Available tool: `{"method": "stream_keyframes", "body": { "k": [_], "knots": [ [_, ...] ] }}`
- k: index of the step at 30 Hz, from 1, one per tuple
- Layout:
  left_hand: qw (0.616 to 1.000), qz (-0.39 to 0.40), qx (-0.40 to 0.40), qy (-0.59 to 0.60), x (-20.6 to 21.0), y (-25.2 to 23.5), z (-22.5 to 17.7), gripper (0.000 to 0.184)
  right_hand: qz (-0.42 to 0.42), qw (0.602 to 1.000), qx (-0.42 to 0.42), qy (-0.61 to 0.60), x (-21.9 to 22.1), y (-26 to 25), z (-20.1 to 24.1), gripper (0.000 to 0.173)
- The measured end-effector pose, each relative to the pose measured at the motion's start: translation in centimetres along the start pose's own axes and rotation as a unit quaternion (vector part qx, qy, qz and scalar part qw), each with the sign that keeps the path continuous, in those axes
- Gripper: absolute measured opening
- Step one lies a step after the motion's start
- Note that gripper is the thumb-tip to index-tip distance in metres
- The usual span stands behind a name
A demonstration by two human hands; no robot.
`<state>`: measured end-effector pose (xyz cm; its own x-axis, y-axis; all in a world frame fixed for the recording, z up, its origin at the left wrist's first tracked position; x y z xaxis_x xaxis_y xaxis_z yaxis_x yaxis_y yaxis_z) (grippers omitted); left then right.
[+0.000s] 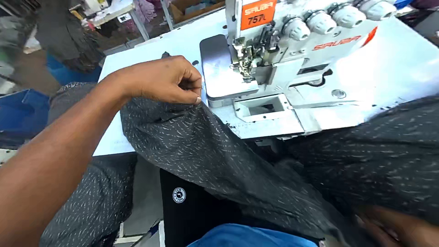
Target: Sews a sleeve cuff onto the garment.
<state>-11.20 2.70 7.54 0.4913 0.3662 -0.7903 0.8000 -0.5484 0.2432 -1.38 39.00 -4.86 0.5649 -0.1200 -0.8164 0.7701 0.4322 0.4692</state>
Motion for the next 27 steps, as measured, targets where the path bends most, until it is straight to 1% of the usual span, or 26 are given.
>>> {"method": "stream_keyframes", "body": {
  "k": [1, 2, 3, 4, 5, 6, 7, 9, 11, 13, 15, 16, 18, 20, 22, 23, 25, 27],
  "knots": [
    [1.0, 0.014, 0.003, 0.015, 0.5, -0.8, -0.5, 0.014, -0.105, 0.991, -0.08, -0.002, -0.5, -0.8, 0.5, 0.032],
    [0.999, 0.02, 0.005, 0.025, 0.7, -1.3, -1.0, 0.013, -0.209, 0.967, -0.144, -0.016, -1.6, -1.6, 2.1, 0.031],
    [0.999, 0.024, 0.006, 0.032, 0.8, -1.6, -1.5, 0.013, -0.304, 0.932, -0.195, -0.04, -2.8, -2.5, 4.5, 0.03],
    [0.999, 0.028, 0.006, 0.031, 0.9, -1.8, -1.9, 0.013, -0.376, 0.891, -0.24, -0.082, -3.9, -3.6, 7.1, 0.029],
    [0.999, 0.031, 0.004, 0.028, 0.9, -1.8, -2.2, 0.014, -0.409, 0.857, -0.282, -0.141, -5.0, -5.1, 9.8, 0.028],
    [0.999, 0.032, 0.002, 0.022, 1.0, -1.8, -2.5, 0.014, -0.408, 0.829, -0.321, -0.206, -5.8, -6.9, 12.3, 0.028],
    [0.999, 0.032, -0.001, 0.016, 1.1, -1.7, -2.6, 0.015, -0.382, 0.812, -0.354, -0.264, -6.3, -8.8, 14.6, 0.03],
    [1.0, 0.027, -0.011, 0.009, 1.2, -1.4, -2.8, 0.016, -0.304, 0.793, -0.391, -0.356, -6.6, -12.0, 18.1, 0.032],
    [1.0, 0.01, -0.01, 0.004, 1.0, -0.8, -2.9, 0.013, -0.237, 0.771, -0.392, -0.443, -6.4, -13.6, 19.6, 0.016],
    [1.0, -0.002, 0.015, 0.012, 1.0, -0.4, -3.0, 0.008, -0.199, 0.757, -0.385, -0.489, -6.0, -13.9, 19.9, 0.011],
    [1.0, 0.008, 0.024, 0.009, 1.6, -0.4, -2.7, 0.012, -0.206, 0.761, -0.383, -0.481, -5.7, -13.8, 19.7, 0.011],
    [1.0, 0.012, 0.023, -0.004, 1.8, -0.6, -2.6, 0.012, -0.225, 0.769, -0.382, -0.461, -5.7, -13.7, 19.4, 0.012],
    [0.999, 0.0, 0.027, -0.041, 2.1, -1.2, -2.6, 0.007, -0.279, 0.776, -0.37, -0.428, -5.7, -13.3, 18.9, 0.013],
    [0.996, -0.031, 0.043, -0.077, 2.0, -1.6, -3.3, 0.002, -0.338, 0.771, -0.362, -0.4, -6.0, -12.5, 18.6, 0.012],
    [0.984, -0.059, 0.086, -0.144, 2.1, -1.4, -4.5, 0.005, -0.436, 0.766, -0.356, -0.309, -6.5, -10.8, 18.4, 0.015],
    [0.971, -0.069, 0.118, -0.198, 2.5, -1.0, -5.0, 0.007, -0.485, 0.757, -0.357, -0.254, -6.5, -9.9, 18.5, 0.015],
    [0.935, -0.096, 0.165, -0.3, 3.7, 0.1, -5.3, 0.014, -0.546, 0.734, -0.375, -0.15, -6.0, -8.2, 19.1, 0.013],
    [0.914, -0.139, 0.182, -0.336, 4.4, 1.4, -5.0, 0.014, -0.577, 0.704, -0.407, -0.082, -5.3, -6.9, 19.7, 0.011]
  ]
}}
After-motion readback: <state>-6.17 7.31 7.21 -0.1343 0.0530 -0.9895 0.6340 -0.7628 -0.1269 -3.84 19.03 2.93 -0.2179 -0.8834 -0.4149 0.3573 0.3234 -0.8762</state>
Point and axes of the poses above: each hand's wrist, its own y-axis away from the middle knuckle, its own x-axis out of the palm, z = x × y, the point moved 10 cm from there along -y, towards the middle knuckle, and after that the axes turned 4 degrees about -x, right-handed, at the moved point
